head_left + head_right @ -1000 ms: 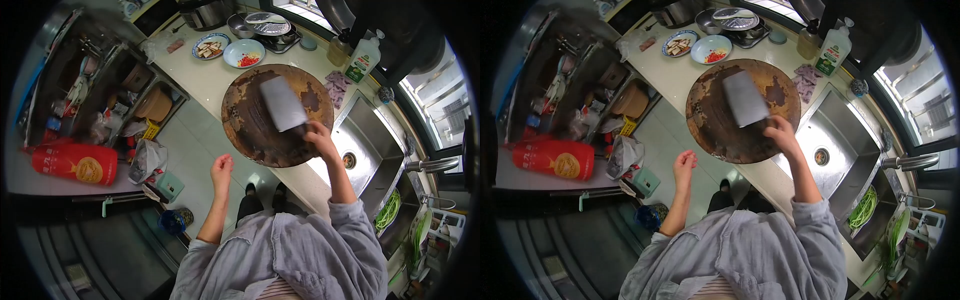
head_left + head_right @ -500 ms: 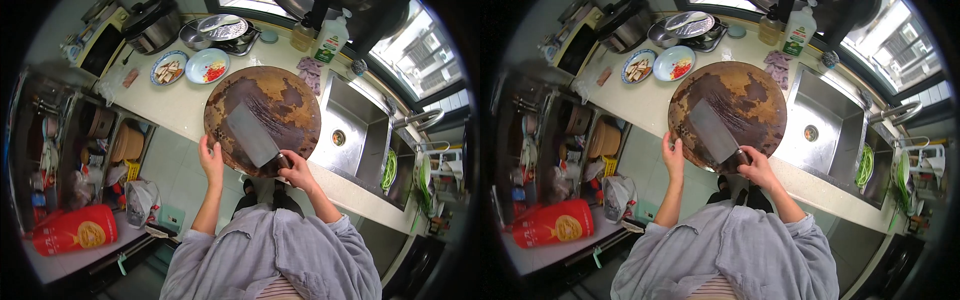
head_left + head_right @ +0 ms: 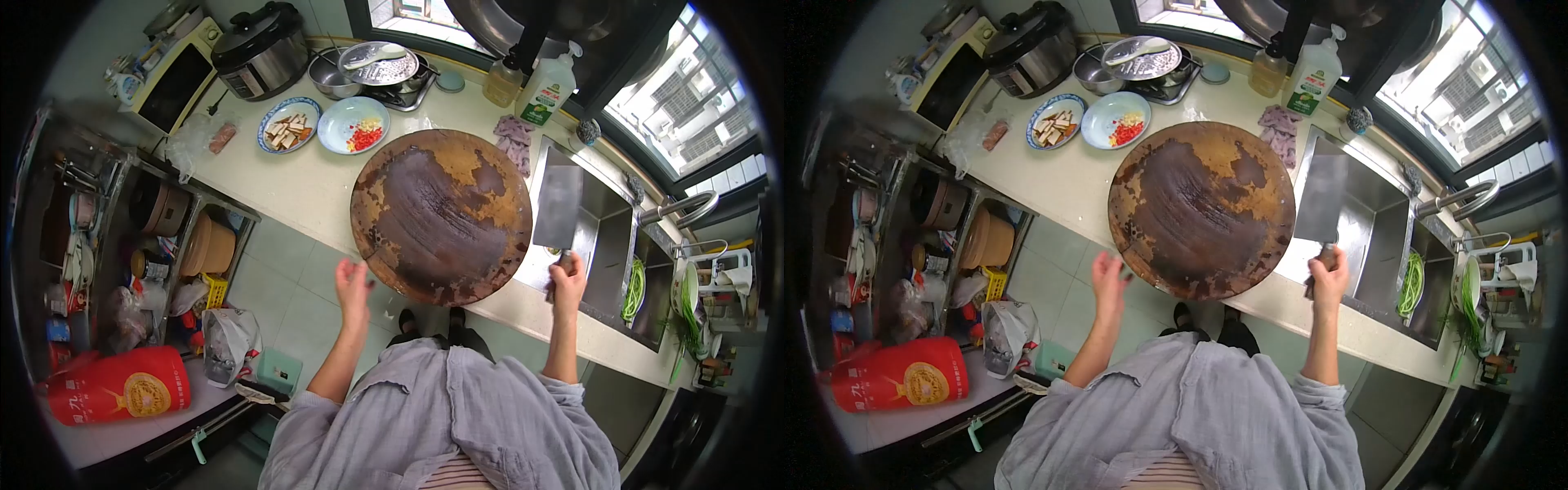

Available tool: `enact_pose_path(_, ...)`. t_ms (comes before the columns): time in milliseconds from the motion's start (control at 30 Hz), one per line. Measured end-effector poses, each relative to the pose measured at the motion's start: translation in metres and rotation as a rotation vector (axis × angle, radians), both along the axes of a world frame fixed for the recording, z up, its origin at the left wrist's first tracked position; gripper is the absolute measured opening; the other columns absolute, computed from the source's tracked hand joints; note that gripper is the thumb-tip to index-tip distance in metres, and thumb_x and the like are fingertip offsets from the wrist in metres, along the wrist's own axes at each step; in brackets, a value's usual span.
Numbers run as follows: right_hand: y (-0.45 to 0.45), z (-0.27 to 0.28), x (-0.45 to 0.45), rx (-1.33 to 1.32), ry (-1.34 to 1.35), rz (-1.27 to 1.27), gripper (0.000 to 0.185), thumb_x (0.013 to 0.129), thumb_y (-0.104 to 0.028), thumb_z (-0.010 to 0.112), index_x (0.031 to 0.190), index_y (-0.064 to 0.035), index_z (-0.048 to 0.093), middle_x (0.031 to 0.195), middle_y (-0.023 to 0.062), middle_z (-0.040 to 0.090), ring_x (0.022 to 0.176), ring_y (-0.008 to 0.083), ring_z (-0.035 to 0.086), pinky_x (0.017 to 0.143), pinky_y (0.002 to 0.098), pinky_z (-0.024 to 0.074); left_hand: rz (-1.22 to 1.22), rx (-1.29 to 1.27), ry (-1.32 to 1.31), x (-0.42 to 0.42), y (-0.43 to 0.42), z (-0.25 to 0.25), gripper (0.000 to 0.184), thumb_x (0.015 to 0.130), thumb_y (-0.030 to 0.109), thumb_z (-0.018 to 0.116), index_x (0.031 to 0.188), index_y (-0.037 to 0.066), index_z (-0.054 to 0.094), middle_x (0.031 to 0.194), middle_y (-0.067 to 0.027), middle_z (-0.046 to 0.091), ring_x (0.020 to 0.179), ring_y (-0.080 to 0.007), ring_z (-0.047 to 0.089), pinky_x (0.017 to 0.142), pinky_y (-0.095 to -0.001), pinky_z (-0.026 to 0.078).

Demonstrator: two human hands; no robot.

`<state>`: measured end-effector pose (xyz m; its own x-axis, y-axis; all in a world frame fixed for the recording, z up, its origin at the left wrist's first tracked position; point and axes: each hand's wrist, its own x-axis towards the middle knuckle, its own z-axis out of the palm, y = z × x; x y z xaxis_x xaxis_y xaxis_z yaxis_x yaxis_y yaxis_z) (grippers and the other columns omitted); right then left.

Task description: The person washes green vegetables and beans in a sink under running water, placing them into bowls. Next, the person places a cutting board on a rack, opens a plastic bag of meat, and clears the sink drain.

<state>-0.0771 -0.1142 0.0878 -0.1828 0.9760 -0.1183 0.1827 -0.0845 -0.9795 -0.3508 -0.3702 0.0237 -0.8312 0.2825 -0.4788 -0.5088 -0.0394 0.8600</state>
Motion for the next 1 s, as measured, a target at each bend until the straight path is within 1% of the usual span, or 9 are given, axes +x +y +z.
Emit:
enact_pose_path(33,-0.007,0.005,-0.009,-0.141,0.151,0.029,0.034,0.069,-0.001,0.057,0.103,-0.0014,0.052,0.072,0.0019,0.052,0.054,0.0085,0.048,0.046,0.0225,0.0430,-0.035,0.077,-0.150,0.010,0.010,0.007,0.062,0.083,0.026,0.061,0.131,0.010,0.026,0.120,-0.0072,0.042,0.098,-0.0210,0.046,0.073,-0.0407,0.042)
enact_pose_path(167,-0.019,0.003,-0.028,-0.135,0.100,0.186,0.040,0.068,-0.002,0.057,0.108,-0.0015,0.051,0.070,0.0012,0.050,0.053,0.0091,0.048,0.043,0.0226,0.0418,-0.036,0.074,-0.228,0.035,0.027,0.008,0.067,0.079,0.033,0.065,0.131,0.021,0.023,0.117,-0.0062,0.044,0.101,-0.0198,0.046,0.071,-0.0404,0.040)
enact_pose_path(367,0.000,0.010,-0.051,-0.111,0.188,0.416,0.044,0.069,-0.002,0.057,0.112,-0.0015,0.046,0.074,0.0026,0.049,0.054,0.0096,0.048,0.043,0.0224,0.0421,0.119,-0.005,-0.195,0.037,0.002,-0.004,0.057,0.083,0.023,0.061,0.128,0.004,0.031,0.112,-0.0093,0.046,0.092,-0.0203,0.052,0.072,-0.0381,0.048)
enact_pose_path(400,0.006,0.005,-0.058,-0.098,0.211,0.441,0.044,0.070,0.000,0.057,0.113,-0.0013,0.044,0.077,0.0024,0.050,0.059,0.0087,0.049,0.049,0.0210,0.0421,0.141,-0.049,-0.173,0.037,-0.007,-0.006,0.055,0.083,0.022,0.061,0.127,0.003,0.033,0.112,-0.0093,0.046,0.091,-0.0203,0.052,0.072,-0.0370,0.048)
enact_pose_path(633,-0.049,0.036,-0.156,0.024,0.303,0.786,0.055,0.070,0.005,0.053,0.122,-0.0017,0.038,0.093,0.0013,0.047,0.078,0.0081,0.047,0.066,0.0196,0.0407,0.232,-0.072,-0.196,0.000,-0.082,-0.028,0.037,0.081,0.015,0.059,0.115,0.004,0.048,0.101,-0.0058,0.052,0.088,-0.0168,0.052,0.070,-0.0320,0.049)
enact_pose_path(700,-0.083,0.044,-0.196,0.080,0.308,0.873,0.060,0.068,0.001,0.054,0.125,-0.0035,0.038,0.084,0.0015,0.050,0.070,0.0080,0.049,0.058,0.0199,0.0429,0.260,-0.044,-0.173,-0.024,-0.109,-0.037,0.034,0.082,0.013,0.058,0.113,0.004,0.050,0.097,-0.0050,0.055,0.084,-0.0164,0.053,0.069,-0.0327,0.050)
enact_pose_path(900,-0.198,0.100,-0.338,0.000,0.235,1.231,0.067,0.067,0.006,0.054,0.131,-0.0043,0.039,0.097,0.0023,0.051,0.084,0.0108,0.050,0.074,0.0211,0.0411,0.304,0.015,-0.107,-0.102,-0.218,-0.013,0.025,0.083,0.012,0.058,0.107,0.004,0.055,0.093,-0.0037,0.057,0.081,-0.0145,0.057,0.067,-0.0280,0.050)
enact_pose_path(967,-0.229,0.115,-0.386,0.253,0.164,1.317,0.065,0.066,0.006,0.056,0.129,-0.0039,0.041,0.095,0.0024,0.051,0.083,0.0121,0.049,0.075,0.0214,0.0399,0.384,0.016,-0.091,-0.127,-0.263,-0.003,0.025,0.082,0.012,0.057,0.106,0.004,0.056,0.092,-0.0035,0.057,0.080,-0.0129,0.056,0.065,-0.0262,0.049)
enact_pose_path(1000,-0.245,0.129,-0.411,0.616,0.213,1.346,0.063,0.065,0.005,0.058,0.126,-0.0021,0.043,0.091,0.0046,0.049,0.080,0.0149,0.048,0.074,0.0224,0.0391,0.448,-0.012,-0.061,-0.137,-0.284,-0.007,0.023,0.082,0.011,0.057,0.104,0.004,0.056,0.090,-0.0032,0.058,0.076,-0.0121,0.057,0.062,-0.0256,0.049)
